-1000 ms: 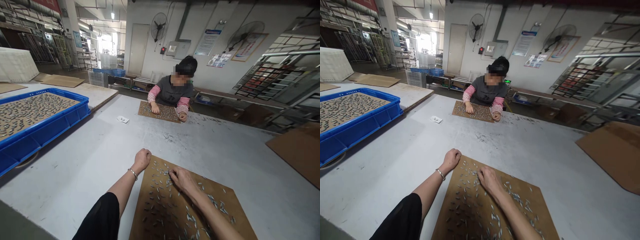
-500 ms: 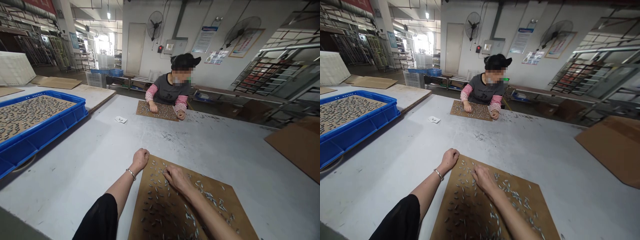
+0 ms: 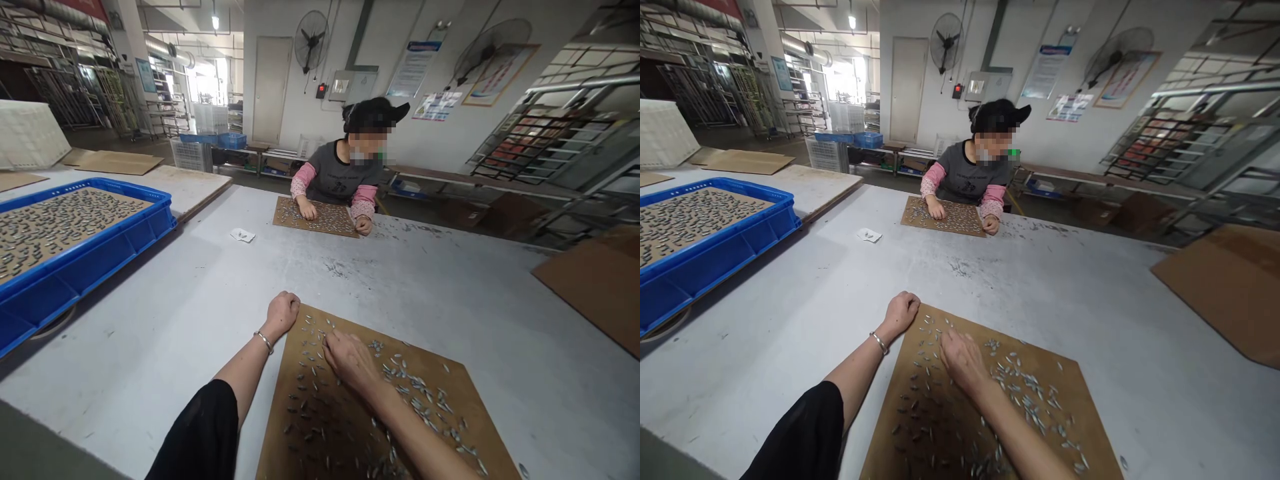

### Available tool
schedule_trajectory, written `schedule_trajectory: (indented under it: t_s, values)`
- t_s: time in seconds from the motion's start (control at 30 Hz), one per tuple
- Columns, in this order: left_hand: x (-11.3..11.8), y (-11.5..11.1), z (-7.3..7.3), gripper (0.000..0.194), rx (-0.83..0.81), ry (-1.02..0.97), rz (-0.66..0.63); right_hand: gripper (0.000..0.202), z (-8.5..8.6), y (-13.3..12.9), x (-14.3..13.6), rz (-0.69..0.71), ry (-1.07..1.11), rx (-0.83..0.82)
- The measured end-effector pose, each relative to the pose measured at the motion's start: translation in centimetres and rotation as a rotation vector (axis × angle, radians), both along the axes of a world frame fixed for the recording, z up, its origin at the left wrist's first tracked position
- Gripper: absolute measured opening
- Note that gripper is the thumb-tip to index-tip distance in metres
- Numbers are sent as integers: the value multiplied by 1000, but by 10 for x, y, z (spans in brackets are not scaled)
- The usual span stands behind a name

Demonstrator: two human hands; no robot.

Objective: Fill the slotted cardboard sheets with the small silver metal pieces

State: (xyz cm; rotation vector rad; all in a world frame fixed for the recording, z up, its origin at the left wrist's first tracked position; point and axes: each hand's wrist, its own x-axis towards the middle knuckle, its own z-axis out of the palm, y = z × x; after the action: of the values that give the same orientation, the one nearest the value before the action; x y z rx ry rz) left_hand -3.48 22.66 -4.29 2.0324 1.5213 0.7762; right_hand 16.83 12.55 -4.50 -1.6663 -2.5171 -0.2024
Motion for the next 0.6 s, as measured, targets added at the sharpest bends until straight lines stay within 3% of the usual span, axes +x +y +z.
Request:
schedule_trajectory:
  t_s: [0.17, 0.3, 0.47, 0.6]
  values:
    - [1, 0, -1, 26, -1, 2, 5, 29, 3, -4, 7, -30, 185, -153]
    - [1, 0, -1, 26, -4, -3, 2, 28, 18, 16, 27, -128, 380, -215]
    - [1, 0, -2, 26, -1, -9, 0, 25, 32, 50, 23, -285, 244, -270]
    - [1, 0, -2, 25, 3, -6, 3, 18, 30, 62, 5, -296, 137, -285]
